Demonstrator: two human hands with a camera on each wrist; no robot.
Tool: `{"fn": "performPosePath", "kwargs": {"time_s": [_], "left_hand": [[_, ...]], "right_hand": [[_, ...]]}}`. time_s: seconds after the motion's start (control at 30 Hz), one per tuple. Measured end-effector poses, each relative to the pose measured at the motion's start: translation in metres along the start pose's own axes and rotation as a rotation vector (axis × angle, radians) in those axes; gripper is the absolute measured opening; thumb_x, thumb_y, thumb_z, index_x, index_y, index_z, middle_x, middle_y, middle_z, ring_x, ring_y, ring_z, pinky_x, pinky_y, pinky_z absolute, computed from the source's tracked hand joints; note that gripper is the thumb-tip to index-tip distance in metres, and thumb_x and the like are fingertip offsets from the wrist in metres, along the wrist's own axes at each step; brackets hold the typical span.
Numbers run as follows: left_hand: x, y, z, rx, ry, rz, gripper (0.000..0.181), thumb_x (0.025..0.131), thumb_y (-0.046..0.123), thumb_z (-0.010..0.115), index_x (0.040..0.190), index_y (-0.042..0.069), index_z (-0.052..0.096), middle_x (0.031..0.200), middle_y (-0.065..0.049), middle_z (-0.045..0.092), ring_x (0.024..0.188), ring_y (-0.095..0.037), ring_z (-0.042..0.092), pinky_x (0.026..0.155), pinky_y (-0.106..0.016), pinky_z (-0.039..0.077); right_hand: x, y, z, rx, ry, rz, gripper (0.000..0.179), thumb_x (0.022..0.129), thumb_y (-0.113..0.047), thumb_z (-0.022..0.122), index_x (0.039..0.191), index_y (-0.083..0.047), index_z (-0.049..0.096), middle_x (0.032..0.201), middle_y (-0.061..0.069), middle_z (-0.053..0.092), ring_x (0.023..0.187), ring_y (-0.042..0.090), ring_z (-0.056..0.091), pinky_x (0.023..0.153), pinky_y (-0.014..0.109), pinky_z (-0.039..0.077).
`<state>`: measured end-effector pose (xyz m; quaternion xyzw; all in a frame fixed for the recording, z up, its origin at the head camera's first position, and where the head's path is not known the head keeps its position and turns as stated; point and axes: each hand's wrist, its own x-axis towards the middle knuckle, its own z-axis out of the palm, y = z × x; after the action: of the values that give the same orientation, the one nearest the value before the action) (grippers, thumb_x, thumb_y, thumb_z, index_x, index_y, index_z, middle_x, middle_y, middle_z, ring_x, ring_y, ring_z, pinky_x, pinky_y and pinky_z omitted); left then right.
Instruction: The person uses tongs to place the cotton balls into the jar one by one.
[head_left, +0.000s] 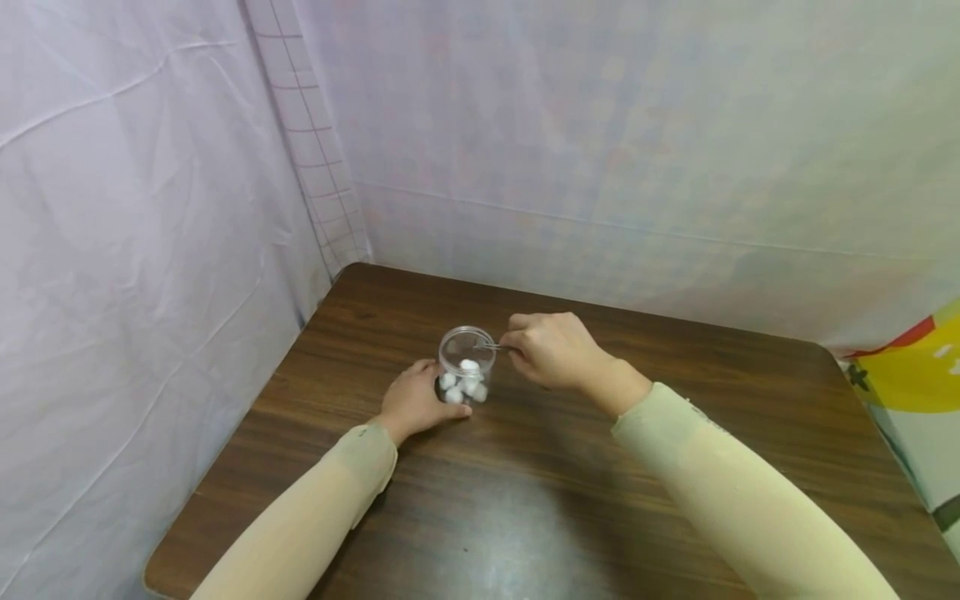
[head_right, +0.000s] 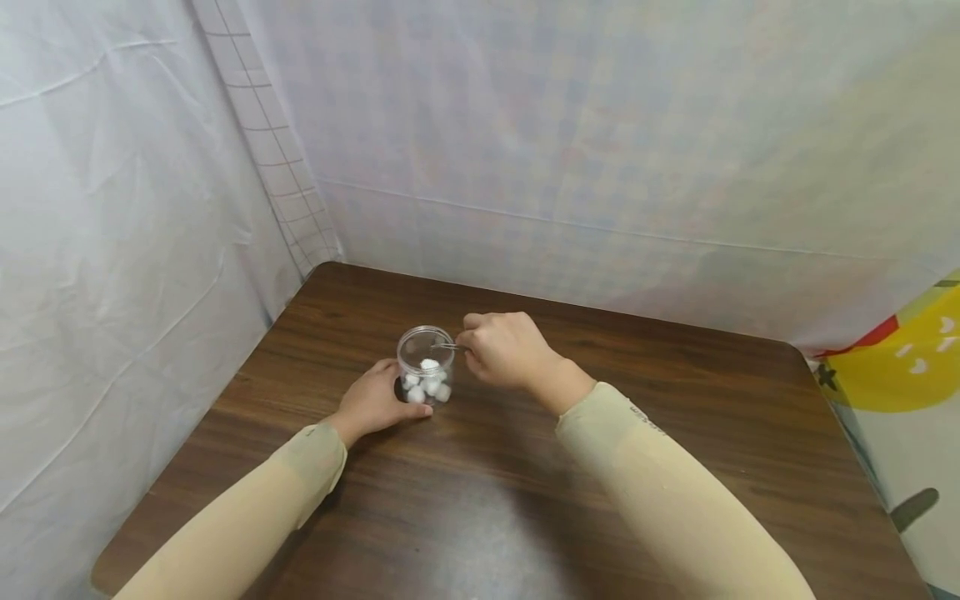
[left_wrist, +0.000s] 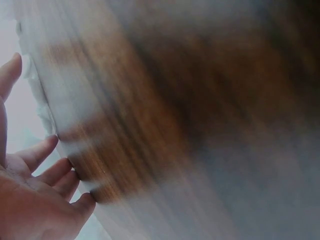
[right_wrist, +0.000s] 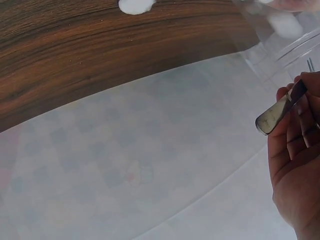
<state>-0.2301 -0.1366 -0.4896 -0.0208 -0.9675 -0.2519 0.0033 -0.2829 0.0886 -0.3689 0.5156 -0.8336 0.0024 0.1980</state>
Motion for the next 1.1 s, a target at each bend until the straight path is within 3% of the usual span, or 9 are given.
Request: {"fn": "performPosePath", "kwargs": {"time_s": [0.37,0.57,0.83,1.1], "left_hand": [[0.000,0.000,0.000,0.016,-0.002,-0.002,0.092,0.062,0.066,0.072,0.133,0.012,0.049,0.137,-0.007,0.042,0.121,-0.029,0.042,0.097,-0.045,0.035],[0.000,0.000,-0.001,0.022,-0.004,0.012,0.092,0.062,0.065,0.071,0.133,0.012,0.048,0.138,-0.007,0.042,0.121,-0.029,0.041,0.097,-0.045,0.035],[-0.002,0.001,-0.004,0.009,-0.004,0.011,0.092,0.062,0.065,0.071,0.133,0.012,0.048,0.138,-0.007,0.041,0.122,-0.029,0.041,0.097,-0.046,0.034],[-0.003,0.001,-0.004,0.015,-0.018,0.006,0.092,0.063,0.065,0.071,0.134,0.012,0.048,0.139,-0.007,0.040,0.122,-0.029,0.040,0.097,-0.045,0.034]], "right_hand": [[-0.004,0.003,-0.005,-0.006,0.014,0.015,0.015,0.078,-0.021,0.061,0.088,-0.018,0.072,0.075,-0.009,0.050,0.050,0.005,0.042,0.038,0.027,0.036],[-0.013,0.012,-0.011,-0.006,0.064,0.009,0.016,0.077,-0.017,0.061,0.089,-0.016,0.072,0.075,-0.007,0.051,0.048,0.006,0.041,0.036,0.027,0.034],[-0.042,0.032,-0.013,-0.014,0.061,0.080,0.018,0.078,-0.016,0.060,0.092,-0.015,0.072,0.074,-0.007,0.050,0.047,0.005,0.038,0.036,0.025,0.031],[-0.082,0.045,0.008,0.005,-0.047,0.207,0.018,0.078,-0.019,0.062,0.092,-0.015,0.072,0.076,-0.007,0.052,0.048,0.004,0.040,0.036,0.024,0.032]]}}
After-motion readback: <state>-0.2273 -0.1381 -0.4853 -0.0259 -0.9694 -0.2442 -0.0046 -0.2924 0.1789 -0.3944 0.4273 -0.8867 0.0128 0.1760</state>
